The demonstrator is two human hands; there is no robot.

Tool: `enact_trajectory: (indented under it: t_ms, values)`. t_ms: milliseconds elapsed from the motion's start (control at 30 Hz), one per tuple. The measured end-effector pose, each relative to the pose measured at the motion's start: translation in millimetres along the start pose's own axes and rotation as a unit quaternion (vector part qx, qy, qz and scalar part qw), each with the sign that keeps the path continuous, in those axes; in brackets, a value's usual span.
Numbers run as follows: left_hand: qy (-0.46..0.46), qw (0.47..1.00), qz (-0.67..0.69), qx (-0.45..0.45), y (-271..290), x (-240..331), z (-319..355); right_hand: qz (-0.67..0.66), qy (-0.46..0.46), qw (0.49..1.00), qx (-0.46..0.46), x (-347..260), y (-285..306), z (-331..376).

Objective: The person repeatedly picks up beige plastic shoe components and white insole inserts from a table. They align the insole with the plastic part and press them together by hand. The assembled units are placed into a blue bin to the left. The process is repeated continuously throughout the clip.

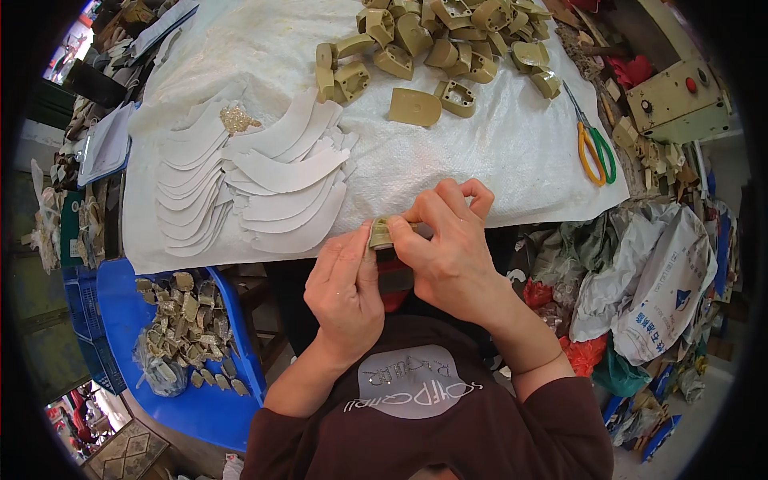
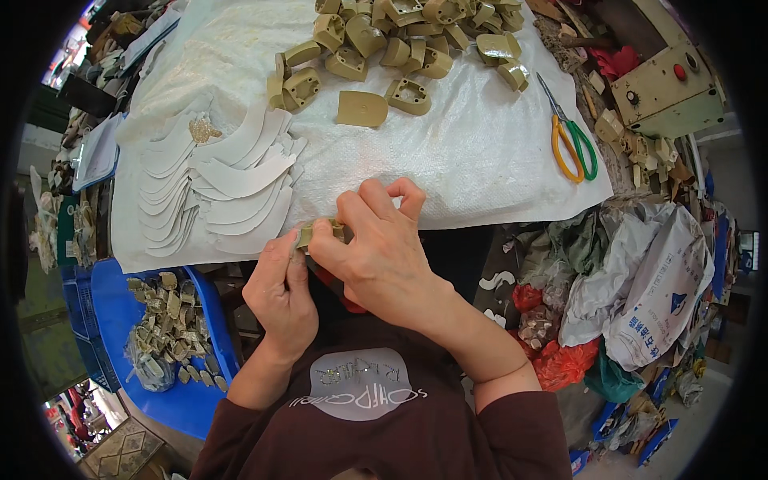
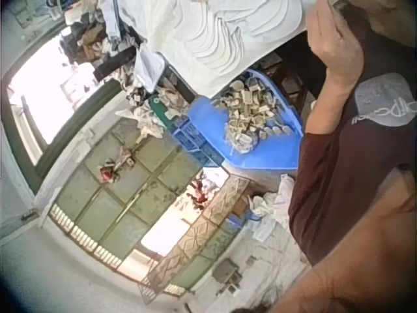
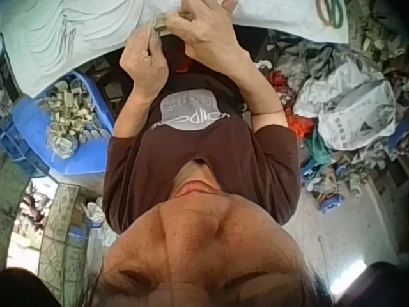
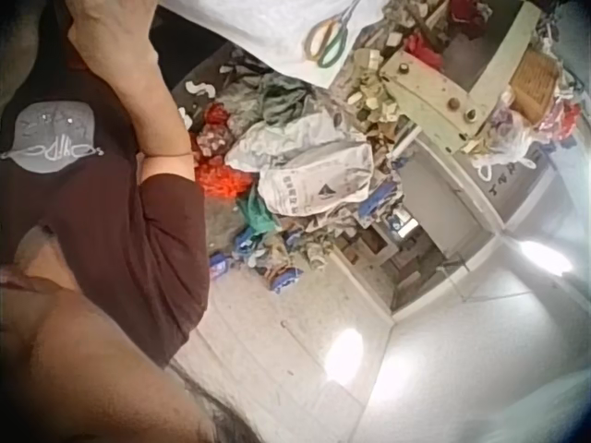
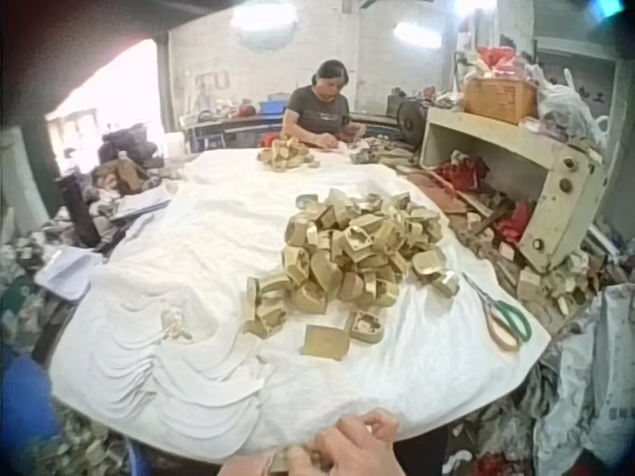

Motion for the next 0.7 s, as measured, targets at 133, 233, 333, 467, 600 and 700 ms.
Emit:
enact_trajectory:
  t_ms: [133, 233, 333, 467, 600, 700]
  values:
    - [0.0, 1.0, 0.022, -0.006, 0, 0, -2, -0.06, 0.006, 0.996, 0.062, 14, -6, 1]
    - [0.046, 0.994, 0.101, -0.009, 2, -10, -4, -0.154, -0.007, 0.985, 0.074, 19, -8, 1]
    - [0.018, 0.988, 0.154, -0.015, 2, -24, -7, -0.254, -0.014, 0.966, 0.054, 21, -9, 3]
    - [-0.104, 0.984, 0.141, -0.015, -2, -12, -13, -0.33, 0.0, 0.944, 0.02, 21, -12, 7]
    - [-0.139, 0.987, 0.082, -0.014, -2, -6, -11, -0.303, 0.013, 0.952, -0.03, 15, -10, 6]
    - [-0.129, 0.986, 0.107, -0.021, -1, -8, -7, -0.261, 0.038, 0.963, -0.049, 9, -8, 7]
Point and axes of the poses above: each hand's wrist, its own z-axis away from the middle knuckle, its own y-axis out of the back of the hand, x = y × z, the point moved 5 cm from there along -z, towards the middle knuckle, and after that the axes turned 8 degrees about z, right-handed, at the moved point
